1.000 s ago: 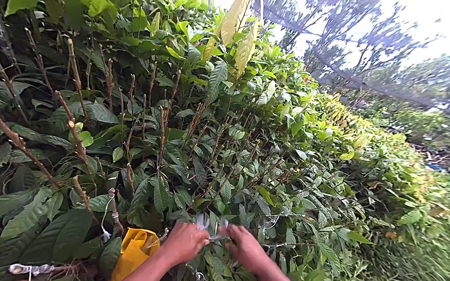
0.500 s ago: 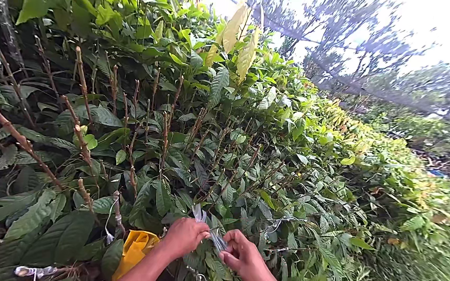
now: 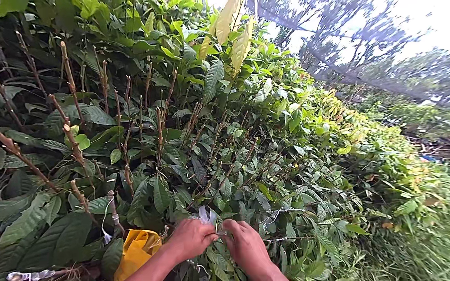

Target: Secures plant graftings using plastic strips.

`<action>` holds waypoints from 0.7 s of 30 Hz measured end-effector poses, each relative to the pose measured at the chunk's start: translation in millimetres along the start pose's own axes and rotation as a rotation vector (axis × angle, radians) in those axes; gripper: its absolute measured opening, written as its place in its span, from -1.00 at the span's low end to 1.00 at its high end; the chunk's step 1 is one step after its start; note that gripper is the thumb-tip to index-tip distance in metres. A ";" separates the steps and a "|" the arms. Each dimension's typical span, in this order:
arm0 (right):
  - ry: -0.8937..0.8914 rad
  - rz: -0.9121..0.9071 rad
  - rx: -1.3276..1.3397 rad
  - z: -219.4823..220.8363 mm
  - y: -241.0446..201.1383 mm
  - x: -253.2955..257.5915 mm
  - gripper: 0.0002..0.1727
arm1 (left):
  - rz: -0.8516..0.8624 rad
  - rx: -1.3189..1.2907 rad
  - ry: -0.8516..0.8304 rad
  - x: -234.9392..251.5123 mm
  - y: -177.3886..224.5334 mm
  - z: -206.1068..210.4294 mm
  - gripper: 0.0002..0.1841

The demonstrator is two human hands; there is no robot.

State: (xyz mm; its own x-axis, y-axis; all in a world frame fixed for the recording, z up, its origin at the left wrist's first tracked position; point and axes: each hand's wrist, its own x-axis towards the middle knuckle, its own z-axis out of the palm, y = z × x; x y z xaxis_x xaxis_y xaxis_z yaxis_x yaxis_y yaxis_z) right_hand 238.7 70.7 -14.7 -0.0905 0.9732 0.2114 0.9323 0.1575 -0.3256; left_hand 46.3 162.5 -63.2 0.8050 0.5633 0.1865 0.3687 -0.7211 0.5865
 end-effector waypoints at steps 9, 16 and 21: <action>-0.210 0.313 0.761 -42.6 -15.1 -27.6 -0.87 | -0.066 -0.044 0.179 -4.2 -5.3 -3.0 -0.71; -0.274 0.248 0.090 3.3 -7.3 8.2 -0.66 | -0.067 -0.144 0.145 -2.7 -1.1 8.5 -0.73; -0.135 0.004 -0.209 -3.3 -36.2 16.3 -0.79 | 0.027 -0.185 0.192 -0.5 -9.1 13.8 -0.78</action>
State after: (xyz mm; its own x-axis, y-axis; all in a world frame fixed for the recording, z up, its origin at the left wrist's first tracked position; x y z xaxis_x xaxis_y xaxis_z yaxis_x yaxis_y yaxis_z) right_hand 204.7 80.3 3.6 -0.1199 0.9895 0.0813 0.9837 0.1295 -0.1251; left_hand 48.9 163.2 -79.4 0.7039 0.6237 0.3398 0.2425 -0.6607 0.7104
